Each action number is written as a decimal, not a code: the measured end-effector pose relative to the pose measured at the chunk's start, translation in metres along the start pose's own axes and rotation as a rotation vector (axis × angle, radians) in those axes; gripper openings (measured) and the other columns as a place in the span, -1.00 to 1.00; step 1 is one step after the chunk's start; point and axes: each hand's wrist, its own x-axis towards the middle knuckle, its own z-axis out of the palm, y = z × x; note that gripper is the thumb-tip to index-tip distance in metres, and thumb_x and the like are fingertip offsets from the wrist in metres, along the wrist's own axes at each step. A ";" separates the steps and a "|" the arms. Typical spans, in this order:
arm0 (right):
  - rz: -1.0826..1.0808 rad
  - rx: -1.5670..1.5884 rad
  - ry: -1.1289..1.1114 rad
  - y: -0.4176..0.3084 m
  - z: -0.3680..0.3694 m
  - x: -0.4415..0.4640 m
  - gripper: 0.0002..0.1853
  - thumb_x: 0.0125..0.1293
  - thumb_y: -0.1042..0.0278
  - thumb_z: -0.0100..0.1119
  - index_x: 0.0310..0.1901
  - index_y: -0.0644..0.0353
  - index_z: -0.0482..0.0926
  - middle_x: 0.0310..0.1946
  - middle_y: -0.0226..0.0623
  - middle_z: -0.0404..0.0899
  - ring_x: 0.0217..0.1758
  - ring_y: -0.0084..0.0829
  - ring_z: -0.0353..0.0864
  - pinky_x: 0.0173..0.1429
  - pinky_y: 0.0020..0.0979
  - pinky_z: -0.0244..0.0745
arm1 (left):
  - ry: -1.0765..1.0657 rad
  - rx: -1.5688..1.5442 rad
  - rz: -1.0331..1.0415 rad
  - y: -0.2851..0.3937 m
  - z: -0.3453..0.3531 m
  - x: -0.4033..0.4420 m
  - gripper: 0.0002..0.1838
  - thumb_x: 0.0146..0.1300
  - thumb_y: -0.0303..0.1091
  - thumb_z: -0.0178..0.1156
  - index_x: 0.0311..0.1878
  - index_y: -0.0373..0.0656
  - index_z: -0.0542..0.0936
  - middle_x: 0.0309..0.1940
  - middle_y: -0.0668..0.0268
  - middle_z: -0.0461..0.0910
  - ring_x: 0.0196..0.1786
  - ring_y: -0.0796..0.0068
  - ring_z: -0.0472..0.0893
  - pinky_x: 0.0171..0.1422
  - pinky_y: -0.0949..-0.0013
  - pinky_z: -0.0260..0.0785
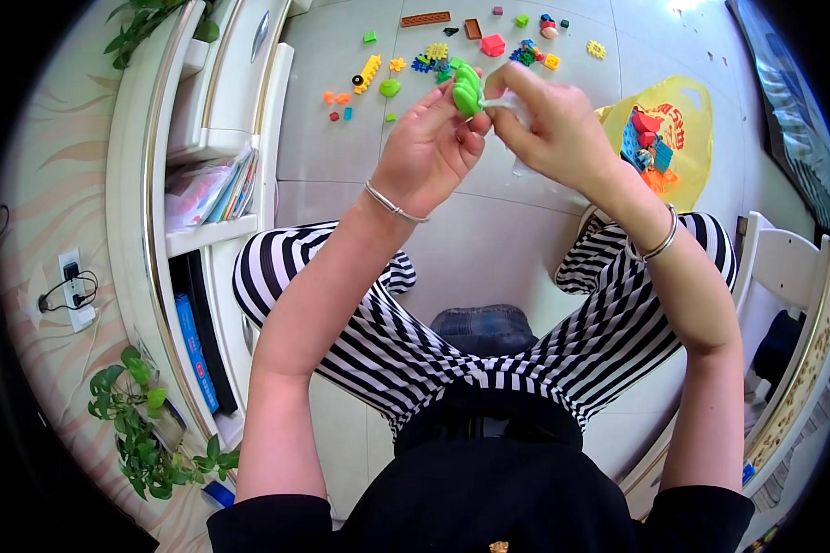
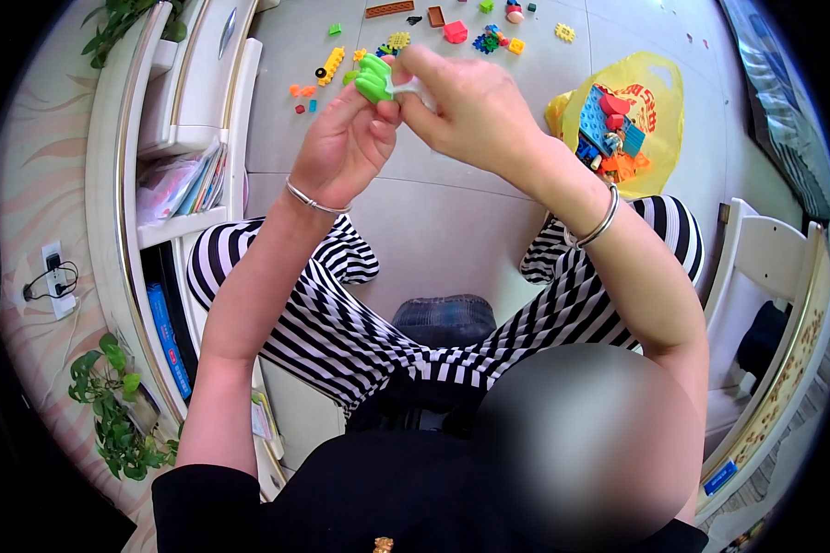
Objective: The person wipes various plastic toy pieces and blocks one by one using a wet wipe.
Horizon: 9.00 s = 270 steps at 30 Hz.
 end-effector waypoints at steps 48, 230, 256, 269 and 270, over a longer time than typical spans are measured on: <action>0.736 0.588 0.399 0.106 -0.101 -0.124 -0.81 0.29 0.29 -0.06 -0.34 0.22 0.47 -0.50 -0.49 0.37 -0.47 -0.66 0.30 -0.39 -0.55 0.24 | 0.115 0.372 -0.175 -0.172 0.066 0.115 -0.83 0.34 -0.32 0.09 -0.09 -0.15 0.43 -0.23 0.32 0.56 -0.17 0.49 0.57 -0.06 0.36 0.43; 0.039 0.211 0.202 0.001 0.017 -0.011 -0.84 0.26 0.38 0.14 -0.18 0.20 0.41 -0.67 -0.24 0.43 -0.68 -0.45 0.41 -0.58 -0.40 0.23 | 0.047 0.094 0.052 -0.006 0.003 -0.009 -0.74 0.30 -0.48 0.11 0.05 -0.19 0.45 -0.14 0.36 0.50 -0.06 0.59 0.47 0.05 0.47 0.36; 0.176 0.249 0.221 0.007 0.008 -0.003 -0.81 0.25 0.31 0.16 -0.19 0.19 0.46 -0.59 -0.28 0.45 -0.60 -0.54 0.38 -0.50 -0.45 0.27 | 0.083 0.158 -0.041 -0.001 0.005 -0.010 -0.77 0.28 -0.36 0.17 -0.02 -0.13 0.49 -0.20 0.37 0.53 -0.11 0.55 0.51 0.00 0.43 0.36; -0.057 -0.074 0.060 -0.006 0.015 -0.010 -0.85 0.25 0.29 0.10 -0.24 0.14 0.42 -0.58 -0.23 0.53 -0.56 -0.27 0.56 -0.49 -0.28 0.38 | 0.148 0.093 0.056 0.000 0.009 -0.009 -0.79 0.28 -0.40 0.13 -0.03 -0.13 0.44 -0.18 0.35 0.51 -0.07 0.51 0.51 0.07 0.39 0.37; -0.050 -0.168 0.037 -0.005 0.013 -0.009 -0.87 0.24 0.29 0.09 -0.26 0.10 0.41 -0.53 -0.24 0.57 -0.48 -0.18 0.59 -0.45 -0.22 0.43 | 0.213 0.115 0.069 0.001 0.006 -0.009 -0.79 0.28 -0.40 0.13 -0.03 -0.12 0.44 -0.19 0.36 0.51 -0.09 0.53 0.51 0.05 0.40 0.37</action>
